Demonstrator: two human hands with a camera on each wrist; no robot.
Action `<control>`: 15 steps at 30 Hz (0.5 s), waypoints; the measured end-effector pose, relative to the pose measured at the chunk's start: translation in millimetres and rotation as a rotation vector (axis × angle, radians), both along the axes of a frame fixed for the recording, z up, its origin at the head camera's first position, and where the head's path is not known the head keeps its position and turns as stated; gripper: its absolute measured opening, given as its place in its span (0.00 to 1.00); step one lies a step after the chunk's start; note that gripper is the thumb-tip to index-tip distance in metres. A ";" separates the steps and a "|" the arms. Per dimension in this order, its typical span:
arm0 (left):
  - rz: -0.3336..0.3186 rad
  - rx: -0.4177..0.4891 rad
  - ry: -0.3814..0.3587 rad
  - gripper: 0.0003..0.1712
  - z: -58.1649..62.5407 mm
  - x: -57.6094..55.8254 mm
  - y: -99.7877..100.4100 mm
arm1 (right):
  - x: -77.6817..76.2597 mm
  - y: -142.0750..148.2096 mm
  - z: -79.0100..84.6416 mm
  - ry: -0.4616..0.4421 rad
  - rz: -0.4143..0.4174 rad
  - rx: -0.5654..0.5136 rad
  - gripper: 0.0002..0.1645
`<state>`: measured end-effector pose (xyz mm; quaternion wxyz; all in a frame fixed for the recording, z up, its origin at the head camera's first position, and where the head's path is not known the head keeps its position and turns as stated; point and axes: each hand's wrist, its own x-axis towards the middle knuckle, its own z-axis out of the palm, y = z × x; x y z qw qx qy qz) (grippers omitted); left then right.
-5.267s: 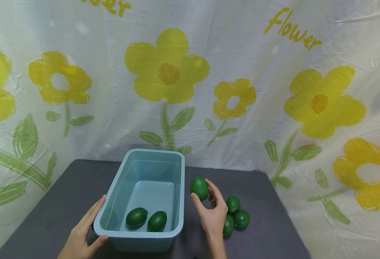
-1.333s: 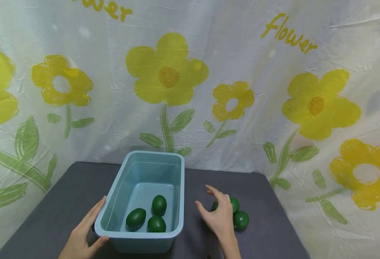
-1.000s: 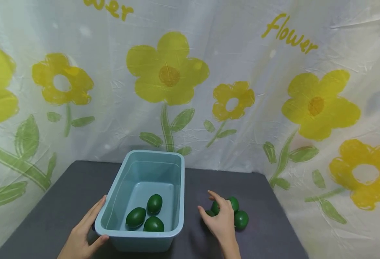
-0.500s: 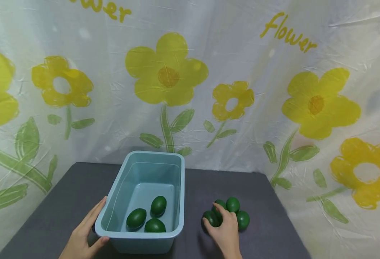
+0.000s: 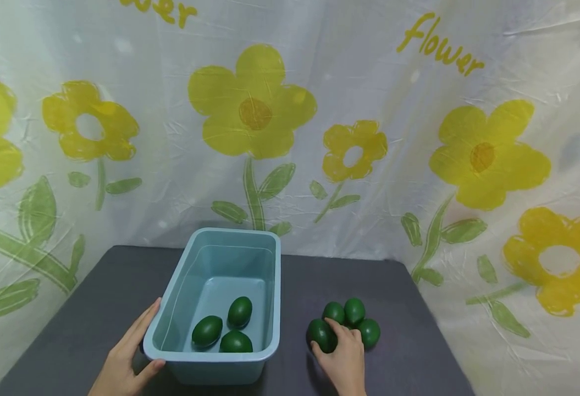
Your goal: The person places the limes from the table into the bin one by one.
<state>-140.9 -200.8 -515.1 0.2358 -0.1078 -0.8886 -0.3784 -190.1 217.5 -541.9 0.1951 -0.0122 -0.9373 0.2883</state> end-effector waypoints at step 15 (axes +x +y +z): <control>0.006 0.006 -0.017 0.59 3.3 1.4 1.8 | -7.9 -7.0 -14.1 0.098 0.035 0.221 0.34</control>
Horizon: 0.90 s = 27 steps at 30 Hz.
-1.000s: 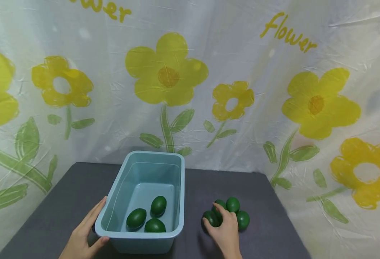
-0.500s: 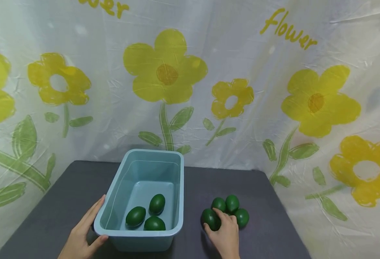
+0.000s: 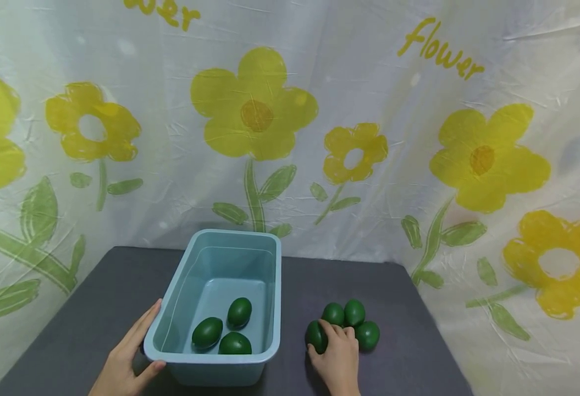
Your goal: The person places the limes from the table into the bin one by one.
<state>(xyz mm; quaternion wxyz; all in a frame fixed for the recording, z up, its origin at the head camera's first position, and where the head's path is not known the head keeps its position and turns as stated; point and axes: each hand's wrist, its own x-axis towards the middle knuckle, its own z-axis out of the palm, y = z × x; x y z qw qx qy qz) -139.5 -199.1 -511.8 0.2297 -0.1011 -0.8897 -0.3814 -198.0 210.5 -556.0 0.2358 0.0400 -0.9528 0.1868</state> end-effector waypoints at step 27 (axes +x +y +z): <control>-0.016 -0.001 0.022 0.61 -4.9 -2.5 -3.2 | -1.1 -0.9 0.6 0.041 0.020 0.019 0.36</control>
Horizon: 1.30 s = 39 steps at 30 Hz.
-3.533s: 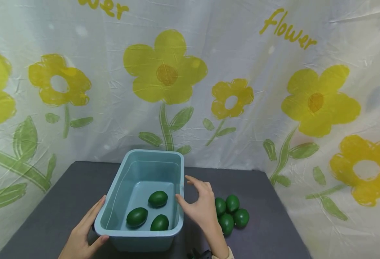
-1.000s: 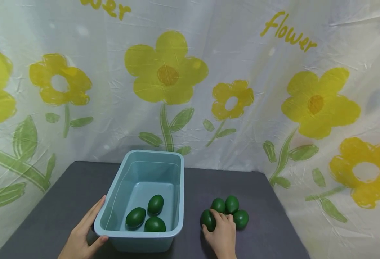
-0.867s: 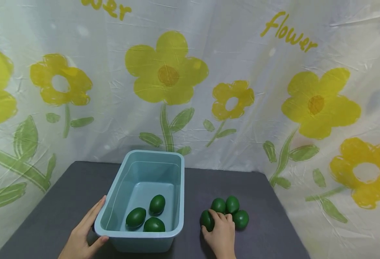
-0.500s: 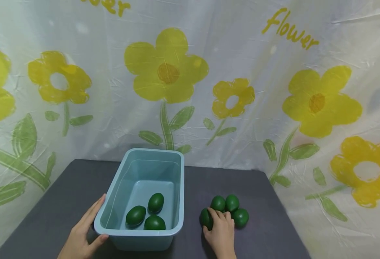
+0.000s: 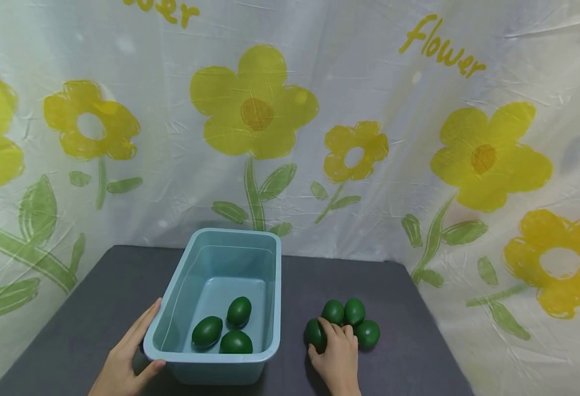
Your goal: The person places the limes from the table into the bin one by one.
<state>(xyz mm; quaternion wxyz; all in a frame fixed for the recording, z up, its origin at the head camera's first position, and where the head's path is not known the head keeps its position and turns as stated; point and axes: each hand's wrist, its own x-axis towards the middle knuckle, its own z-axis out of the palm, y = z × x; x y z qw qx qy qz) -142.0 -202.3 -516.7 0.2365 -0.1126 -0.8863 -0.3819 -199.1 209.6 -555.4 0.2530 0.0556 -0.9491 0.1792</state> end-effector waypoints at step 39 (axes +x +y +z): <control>0.014 -0.037 0.065 0.62 -2.0 -0.8 -0.3 | 2.5 5.5 14.0 -0.018 -0.059 -0.418 0.35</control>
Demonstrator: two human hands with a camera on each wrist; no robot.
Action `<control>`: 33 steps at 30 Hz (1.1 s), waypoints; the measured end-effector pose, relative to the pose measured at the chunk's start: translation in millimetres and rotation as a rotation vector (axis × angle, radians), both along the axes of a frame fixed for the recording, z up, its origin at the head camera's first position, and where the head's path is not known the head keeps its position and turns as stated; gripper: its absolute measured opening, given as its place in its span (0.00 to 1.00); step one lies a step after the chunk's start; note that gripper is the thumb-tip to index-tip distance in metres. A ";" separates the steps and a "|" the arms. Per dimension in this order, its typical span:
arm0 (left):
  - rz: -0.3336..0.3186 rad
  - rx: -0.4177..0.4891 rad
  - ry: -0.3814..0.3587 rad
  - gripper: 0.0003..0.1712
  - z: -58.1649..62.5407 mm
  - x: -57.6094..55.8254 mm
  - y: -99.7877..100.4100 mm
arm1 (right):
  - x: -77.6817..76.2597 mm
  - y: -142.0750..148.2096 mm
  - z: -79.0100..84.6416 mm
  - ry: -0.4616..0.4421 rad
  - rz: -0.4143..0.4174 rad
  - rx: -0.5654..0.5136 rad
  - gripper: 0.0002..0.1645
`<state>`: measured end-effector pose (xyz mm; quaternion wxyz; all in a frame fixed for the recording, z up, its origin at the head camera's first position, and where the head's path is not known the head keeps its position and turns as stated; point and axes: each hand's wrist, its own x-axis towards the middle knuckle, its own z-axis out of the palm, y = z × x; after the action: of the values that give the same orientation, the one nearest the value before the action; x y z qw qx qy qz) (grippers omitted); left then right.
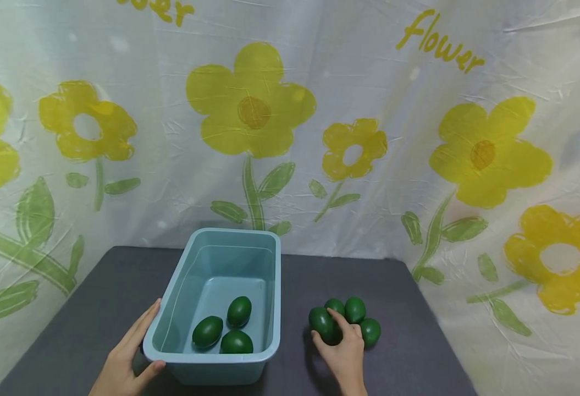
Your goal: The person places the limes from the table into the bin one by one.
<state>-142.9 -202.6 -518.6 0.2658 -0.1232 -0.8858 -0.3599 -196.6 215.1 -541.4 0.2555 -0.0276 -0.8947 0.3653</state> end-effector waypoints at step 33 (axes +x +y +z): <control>0.021 -0.016 0.006 0.63 -0.9 0.2 -0.6 | 0.1 -15.5 15.9 0.049 -0.058 -0.188 0.34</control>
<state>-142.7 -203.2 -519.6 0.2710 -0.1172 -0.8891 -0.3497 -196.5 199.6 -525.5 0.2840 -0.0684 -0.8489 0.4405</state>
